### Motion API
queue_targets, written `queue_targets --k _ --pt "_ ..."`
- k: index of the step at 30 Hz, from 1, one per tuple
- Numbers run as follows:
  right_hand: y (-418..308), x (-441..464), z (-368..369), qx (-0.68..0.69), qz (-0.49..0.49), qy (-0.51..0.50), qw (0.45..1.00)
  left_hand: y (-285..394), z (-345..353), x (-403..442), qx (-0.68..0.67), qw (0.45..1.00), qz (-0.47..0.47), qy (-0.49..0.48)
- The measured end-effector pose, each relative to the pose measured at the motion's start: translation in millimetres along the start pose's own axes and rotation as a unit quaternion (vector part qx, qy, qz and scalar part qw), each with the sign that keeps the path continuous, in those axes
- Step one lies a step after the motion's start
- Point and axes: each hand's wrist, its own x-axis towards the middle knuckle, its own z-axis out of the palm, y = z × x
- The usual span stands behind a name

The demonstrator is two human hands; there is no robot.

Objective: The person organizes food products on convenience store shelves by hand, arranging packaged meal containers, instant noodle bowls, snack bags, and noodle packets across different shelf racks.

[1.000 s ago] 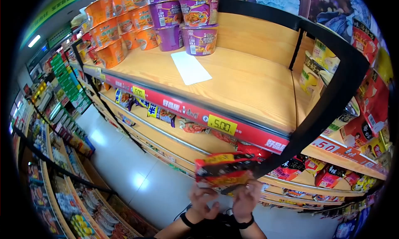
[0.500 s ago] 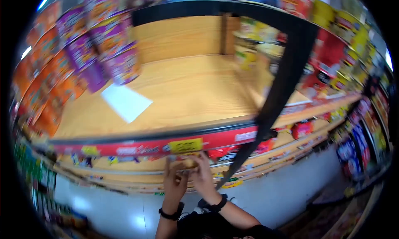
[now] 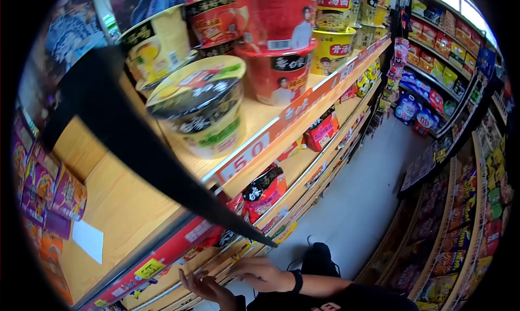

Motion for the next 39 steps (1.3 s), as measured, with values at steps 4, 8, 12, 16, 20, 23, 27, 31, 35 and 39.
queue_targets --k 4,8,12,16,20,23,27,31,35,39 --pt "-2 16 -64 0.031 0.008 0.08 0.996 -7 51 -36 -0.062 0.996 0.067 -0.016" --pt "6 36 -137 -0.013 0.078 0.183 0.98 61 125 -31 -0.049 0.95 0.134 -0.278" --pt "28 58 -228 -0.11 0.029 0.311 0.944 141 222 -8 -0.09 0.917 0.088 -0.379" --pt "42 74 -326 -0.285 0.039 0.343 0.894 163 313 -5 -0.006 0.931 0.087 -0.355" --pt "59 85 -378 -0.397 0.053 0.331 0.854 147 367 -15 0.025 0.945 0.0 -0.327" --pt "65 91 -388 -0.437 0.088 0.298 0.844 136 384 -21 0.066 0.945 0.015 -0.321" --pt "68 98 -391 -0.442 0.095 0.267 0.851 153 389 -15 -0.007 0.922 -0.095 -0.374" --pt "74 100 -394 -0.385 0.142 0.237 0.88 141 400 -26 0.052 0.946 -0.013 -0.319" --pt "65 104 -384 -0.295 0.088 0.29 0.906 164 392 -24 0.022 0.96 -0.019 -0.277" --pt "45 95 -372 -0.218 0.022 0.294 0.93 178 373 -27 0.027 0.963 -0.063 -0.261"
